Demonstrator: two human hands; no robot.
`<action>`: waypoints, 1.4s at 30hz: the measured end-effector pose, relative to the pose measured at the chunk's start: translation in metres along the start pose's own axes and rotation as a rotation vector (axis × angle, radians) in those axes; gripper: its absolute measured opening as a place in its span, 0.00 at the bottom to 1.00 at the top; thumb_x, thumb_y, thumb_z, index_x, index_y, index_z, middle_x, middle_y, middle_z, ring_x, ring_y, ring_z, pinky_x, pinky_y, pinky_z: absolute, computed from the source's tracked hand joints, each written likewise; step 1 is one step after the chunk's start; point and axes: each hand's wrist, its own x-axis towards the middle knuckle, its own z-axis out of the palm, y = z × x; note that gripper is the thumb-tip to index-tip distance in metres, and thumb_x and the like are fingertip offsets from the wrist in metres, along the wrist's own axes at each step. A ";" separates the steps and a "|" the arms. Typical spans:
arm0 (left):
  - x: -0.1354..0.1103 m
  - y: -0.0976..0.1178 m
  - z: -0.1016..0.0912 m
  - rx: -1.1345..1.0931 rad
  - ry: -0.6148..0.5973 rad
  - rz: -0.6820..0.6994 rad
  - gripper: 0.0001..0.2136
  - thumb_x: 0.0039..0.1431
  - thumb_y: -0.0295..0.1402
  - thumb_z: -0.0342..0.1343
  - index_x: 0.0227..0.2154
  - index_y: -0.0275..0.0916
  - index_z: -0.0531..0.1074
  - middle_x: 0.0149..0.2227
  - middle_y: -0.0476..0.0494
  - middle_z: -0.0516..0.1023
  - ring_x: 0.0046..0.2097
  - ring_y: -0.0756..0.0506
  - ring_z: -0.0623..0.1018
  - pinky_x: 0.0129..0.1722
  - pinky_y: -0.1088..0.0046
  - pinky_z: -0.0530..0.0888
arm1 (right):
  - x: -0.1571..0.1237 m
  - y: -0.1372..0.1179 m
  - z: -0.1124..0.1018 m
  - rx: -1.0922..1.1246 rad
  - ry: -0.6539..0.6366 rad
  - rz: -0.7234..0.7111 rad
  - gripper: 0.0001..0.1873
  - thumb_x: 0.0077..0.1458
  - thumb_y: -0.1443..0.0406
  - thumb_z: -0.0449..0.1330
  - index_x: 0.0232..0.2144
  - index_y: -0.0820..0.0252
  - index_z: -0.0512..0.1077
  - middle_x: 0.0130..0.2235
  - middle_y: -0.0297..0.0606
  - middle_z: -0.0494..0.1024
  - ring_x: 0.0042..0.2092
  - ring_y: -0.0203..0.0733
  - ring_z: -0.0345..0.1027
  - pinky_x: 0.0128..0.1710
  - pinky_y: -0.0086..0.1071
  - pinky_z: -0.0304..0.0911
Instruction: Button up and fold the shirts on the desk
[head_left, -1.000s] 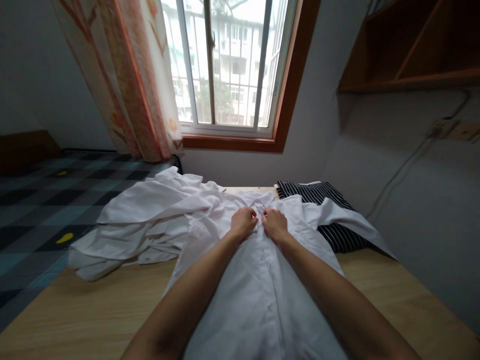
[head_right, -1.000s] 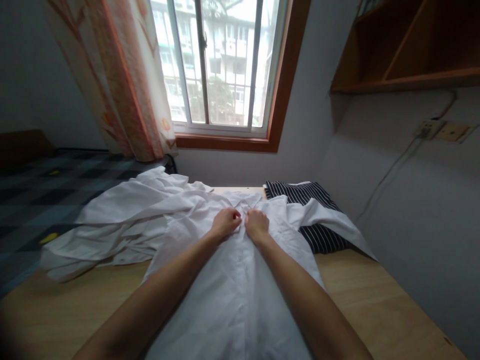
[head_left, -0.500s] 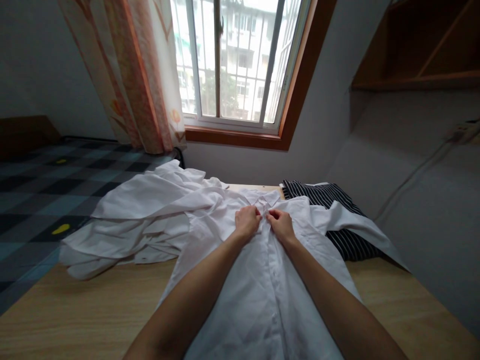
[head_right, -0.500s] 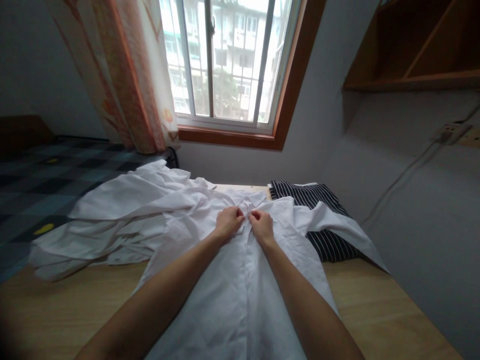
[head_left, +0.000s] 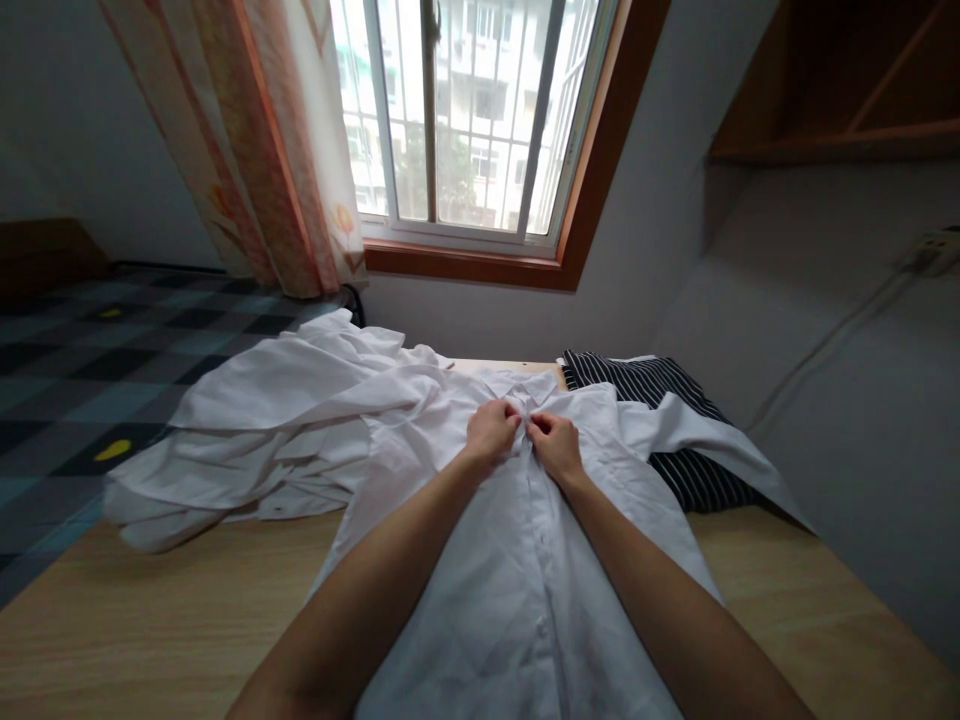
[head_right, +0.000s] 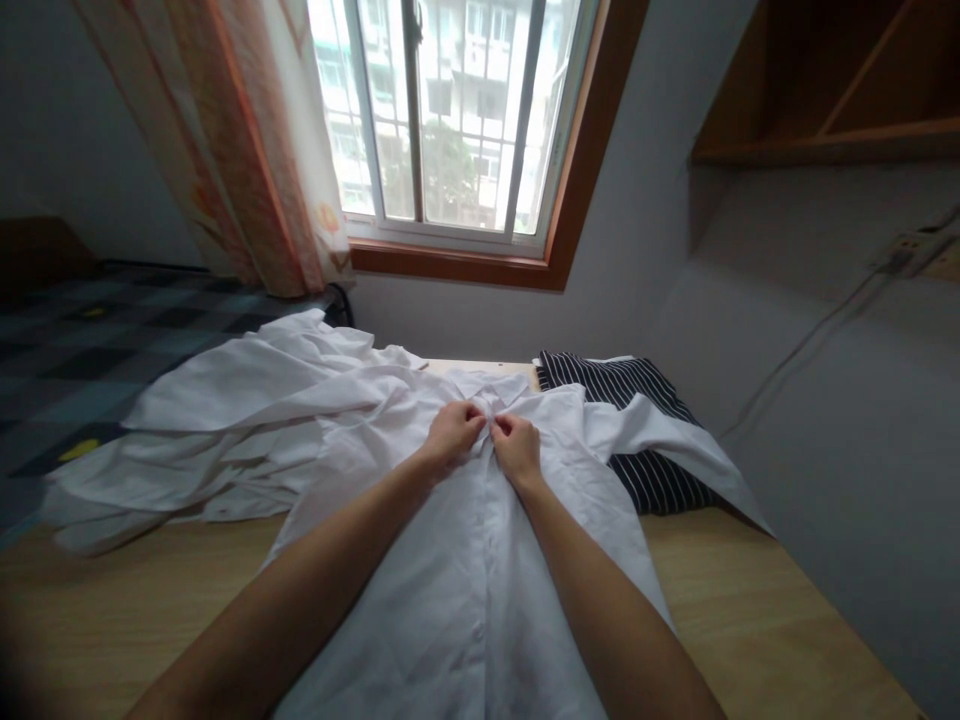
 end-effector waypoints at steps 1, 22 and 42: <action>0.000 0.000 0.000 -0.006 0.004 -0.004 0.09 0.58 0.30 0.53 0.32 0.38 0.80 0.33 0.43 0.81 0.36 0.46 0.77 0.35 0.74 0.67 | 0.000 0.000 0.000 0.018 -0.010 -0.004 0.13 0.48 0.59 0.59 0.32 0.60 0.80 0.35 0.41 0.83 0.36 0.47 0.75 0.40 0.36 0.66; 0.000 0.001 0.002 -0.169 -0.016 -0.006 0.12 0.53 0.33 0.53 0.25 0.36 0.80 0.20 0.46 0.74 0.29 0.47 0.74 0.27 0.76 0.64 | 0.001 -0.008 -0.003 -0.063 0.056 0.046 0.09 0.47 0.60 0.60 0.27 0.59 0.78 0.28 0.39 0.81 0.32 0.45 0.75 0.35 0.34 0.66; -0.008 -0.003 0.001 0.277 0.027 0.268 0.11 0.65 0.29 0.46 0.41 0.38 0.73 0.44 0.39 0.76 0.45 0.43 0.76 0.44 0.70 0.68 | 0.016 0.015 0.003 0.103 -0.069 0.054 0.15 0.47 0.56 0.61 0.25 0.62 0.77 0.23 0.38 0.78 0.27 0.41 0.70 0.28 0.31 0.65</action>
